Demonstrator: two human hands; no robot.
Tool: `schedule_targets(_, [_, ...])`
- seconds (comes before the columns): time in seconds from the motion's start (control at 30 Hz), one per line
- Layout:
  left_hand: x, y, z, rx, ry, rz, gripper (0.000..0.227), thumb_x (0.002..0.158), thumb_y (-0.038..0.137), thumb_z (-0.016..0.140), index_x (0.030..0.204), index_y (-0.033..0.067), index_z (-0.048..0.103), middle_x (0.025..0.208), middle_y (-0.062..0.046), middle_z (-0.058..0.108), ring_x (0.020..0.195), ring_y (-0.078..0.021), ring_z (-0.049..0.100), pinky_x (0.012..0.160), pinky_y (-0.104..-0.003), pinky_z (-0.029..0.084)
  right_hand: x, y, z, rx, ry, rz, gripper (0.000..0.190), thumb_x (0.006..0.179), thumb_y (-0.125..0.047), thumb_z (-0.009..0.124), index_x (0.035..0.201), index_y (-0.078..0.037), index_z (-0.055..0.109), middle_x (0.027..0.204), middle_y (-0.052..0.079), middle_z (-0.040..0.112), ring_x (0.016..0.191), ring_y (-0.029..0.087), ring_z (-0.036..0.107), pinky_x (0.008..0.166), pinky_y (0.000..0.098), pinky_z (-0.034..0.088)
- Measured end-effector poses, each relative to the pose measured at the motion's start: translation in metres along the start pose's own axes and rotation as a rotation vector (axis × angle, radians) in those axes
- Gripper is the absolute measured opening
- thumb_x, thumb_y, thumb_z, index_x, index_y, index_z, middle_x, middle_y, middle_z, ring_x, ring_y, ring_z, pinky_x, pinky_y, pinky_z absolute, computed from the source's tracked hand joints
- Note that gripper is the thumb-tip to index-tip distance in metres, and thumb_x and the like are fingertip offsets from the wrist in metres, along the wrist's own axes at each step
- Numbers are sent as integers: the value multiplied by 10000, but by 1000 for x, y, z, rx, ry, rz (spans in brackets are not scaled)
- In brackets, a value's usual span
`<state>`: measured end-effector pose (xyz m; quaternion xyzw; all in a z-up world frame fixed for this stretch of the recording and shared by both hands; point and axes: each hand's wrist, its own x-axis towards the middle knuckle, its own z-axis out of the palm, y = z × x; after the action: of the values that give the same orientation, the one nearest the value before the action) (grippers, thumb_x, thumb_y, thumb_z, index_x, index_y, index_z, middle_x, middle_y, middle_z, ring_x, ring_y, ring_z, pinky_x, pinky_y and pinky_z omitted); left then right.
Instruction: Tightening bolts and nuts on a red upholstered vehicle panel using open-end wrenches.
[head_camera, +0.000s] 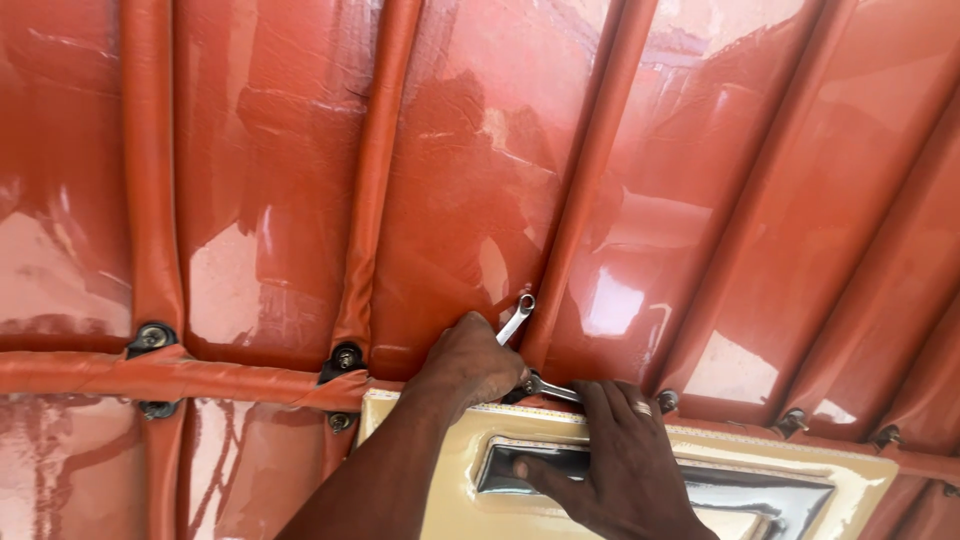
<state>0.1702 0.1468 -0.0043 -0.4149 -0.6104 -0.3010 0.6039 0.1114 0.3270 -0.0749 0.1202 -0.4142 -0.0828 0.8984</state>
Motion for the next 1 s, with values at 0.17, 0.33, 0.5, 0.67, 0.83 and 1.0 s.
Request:
schedule_targets(0.17, [-3,-1,-2,26,-34,33,321,795,163,793,1004,-76,745,1035,-232,764,962,-294,756,849,-387,567,-4,-8,7,85,16,109,886,690,-637,767,1287,-14,563,1189,218,574,1143,409,517,988,526,379])
schedule_targets(0.33, [6,-3,-2,-41,-42,16,303,777,162,804,941,-71,702,932,-217,769,879,-285,765,790,-411,574,1,-12,11,44,130,119,763,739,-585,754,1218,-14,587,1148,207,595,1161,435,505,1035,572,335])
schedule_targets(0.5, [11,-3,-3,-9,-24,79,292,766,148,788,909,-97,722,883,-229,765,828,-279,762,771,-398,575,5,10,30,76,200,106,495,855,-447,649,1129,-36,620,1073,173,627,1114,401,534,983,555,380])
schedule_targets(0.67, [3,-5,-4,9,-4,66,300,774,147,810,943,-83,718,879,-207,718,826,-258,712,780,-372,550,13,11,6,154,34,345,291,991,-329,592,938,-95,755,805,134,694,899,323,658,894,479,477])
schedule_targets(0.83, [6,-10,-4,-74,-155,72,205,754,48,751,922,-68,734,803,-182,732,742,-236,707,713,-399,532,18,46,-1,149,148,54,193,857,-205,647,957,-117,787,881,111,767,805,339,719,750,465,551])
schedule_targets(1.0, [4,-10,-5,-57,-139,66,226,763,56,759,951,-65,721,822,-182,731,755,-236,707,731,-385,540,71,10,-59,-64,-82,-119,186,843,-218,674,962,-164,806,935,73,766,844,316,715,782,455,558])
